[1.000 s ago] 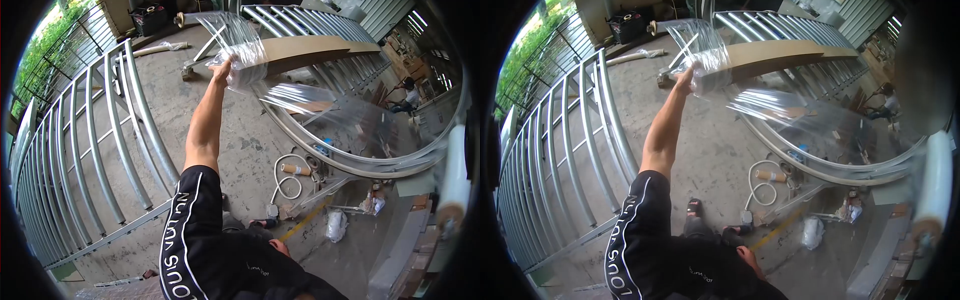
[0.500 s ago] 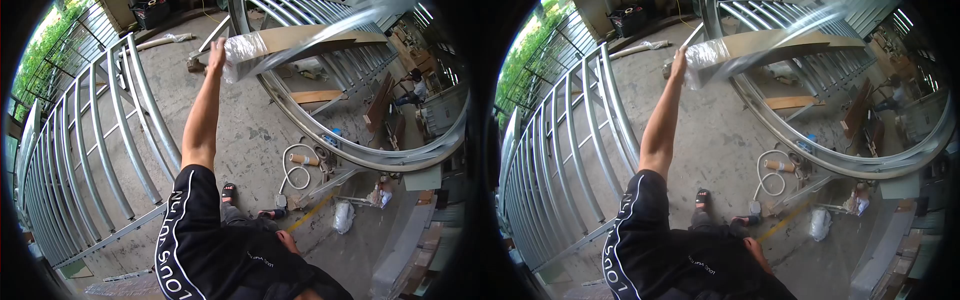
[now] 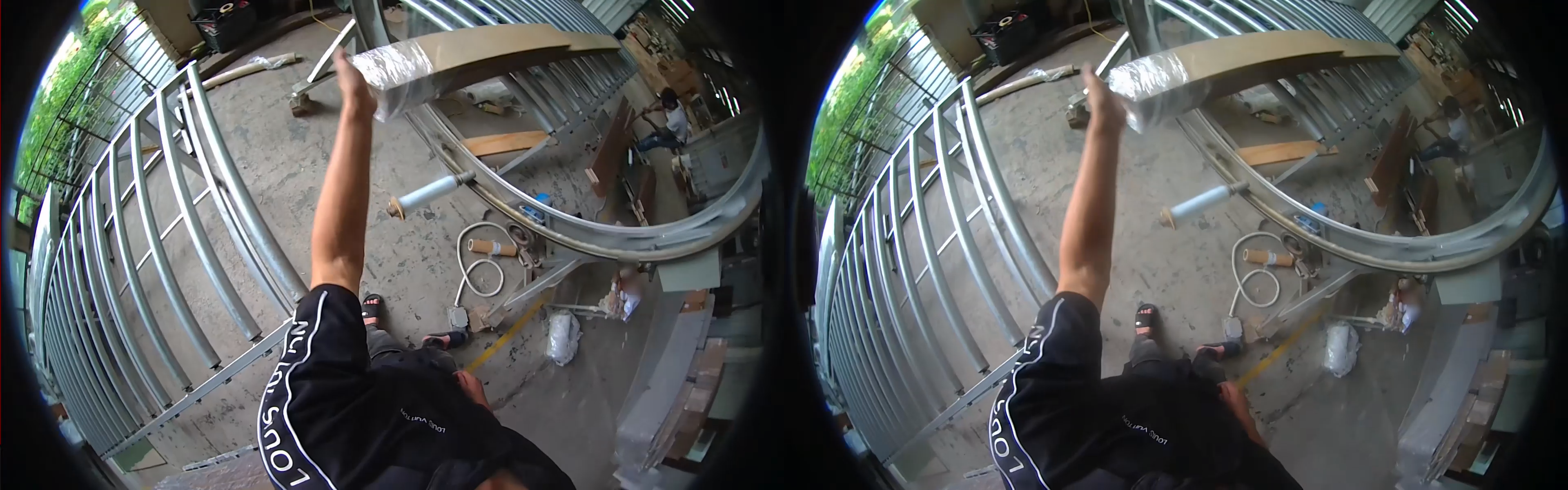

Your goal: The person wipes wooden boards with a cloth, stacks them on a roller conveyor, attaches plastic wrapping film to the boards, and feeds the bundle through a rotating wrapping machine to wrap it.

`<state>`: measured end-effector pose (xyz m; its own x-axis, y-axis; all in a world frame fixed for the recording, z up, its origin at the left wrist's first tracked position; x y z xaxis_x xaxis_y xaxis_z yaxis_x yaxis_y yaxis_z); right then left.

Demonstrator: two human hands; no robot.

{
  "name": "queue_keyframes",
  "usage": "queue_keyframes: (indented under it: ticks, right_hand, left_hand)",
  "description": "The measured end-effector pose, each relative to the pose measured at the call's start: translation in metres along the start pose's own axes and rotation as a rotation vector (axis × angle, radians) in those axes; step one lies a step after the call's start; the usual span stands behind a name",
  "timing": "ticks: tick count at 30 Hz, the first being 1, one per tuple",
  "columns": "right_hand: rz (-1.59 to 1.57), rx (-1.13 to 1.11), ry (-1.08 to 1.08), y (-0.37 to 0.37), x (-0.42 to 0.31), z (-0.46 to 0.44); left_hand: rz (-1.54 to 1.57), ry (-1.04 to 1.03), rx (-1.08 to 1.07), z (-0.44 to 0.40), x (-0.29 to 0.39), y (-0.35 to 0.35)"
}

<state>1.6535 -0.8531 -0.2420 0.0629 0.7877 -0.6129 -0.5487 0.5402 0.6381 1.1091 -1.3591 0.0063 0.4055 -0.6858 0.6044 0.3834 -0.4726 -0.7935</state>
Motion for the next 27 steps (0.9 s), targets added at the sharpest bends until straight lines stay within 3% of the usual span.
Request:
queue_keyframes:
  ticks: [1, 2, 4, 6, 7, 9, 10, 14, 19, 27]
  right_hand:
    - [-0.049, 0.008, -0.029, 0.001, -0.001, 0.003]
    - [-0.101, 0.017, -0.061, 0.0, -0.002, 0.009]
    - [-0.035, 0.07, -0.035, -0.004, -0.004, 0.026]
    - [0.046, 0.145, 0.019, 0.0, -0.007, 0.024]
    - [0.048, 0.164, -0.003, -0.006, 0.004, 0.025]
    - [0.028, 0.189, -0.048, -0.022, -0.001, 0.03]
    - [-0.043, 0.196, -0.133, -0.019, -0.005, 0.031]
    - [-0.181, 0.207, -0.317, -0.018, -0.01, 0.033]
    - [-0.205, 0.145, -0.248, -0.014, -0.02, 0.012]
    - [-0.292, 0.128, -0.233, -0.019, -0.019, -0.031]
  left_hand:
    - [-0.05, 0.037, 0.066, -0.017, 0.014, -0.003]
    - [-0.24, -0.199, 0.062, -0.016, 0.037, -0.017]
    - [-0.935, -0.033, 0.322, -0.031, 0.016, -0.003]
    - [-0.915, 0.253, 0.014, -0.077, -0.063, 0.041]
    - [-0.694, 0.434, 0.008, -0.086, -0.096, 0.059]
    - [-0.404, 0.286, -0.225, -0.098, -0.11, 0.044]
    - [-0.453, 0.37, -0.141, -0.089, -0.106, 0.043]
    - [-0.42, 0.345, -0.103, -0.074, -0.096, 0.042]
    - [-0.275, 0.36, -0.319, -0.068, -0.075, 0.054]
    - [-0.188, 0.44, -0.371, -0.034, -0.025, 0.084]
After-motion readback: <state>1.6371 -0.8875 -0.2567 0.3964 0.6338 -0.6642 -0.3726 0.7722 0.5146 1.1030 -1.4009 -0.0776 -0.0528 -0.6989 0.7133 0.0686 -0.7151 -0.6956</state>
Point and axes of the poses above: each hand's wrist, its own z-axis away from the middle knuckle, its own y-axis out of the back of the hand, x = y × z, the point moved 6 cm from there along -z, towards the middle knuckle, and after that the axes turned 2 degrees about -y, right-handed, at the moved point
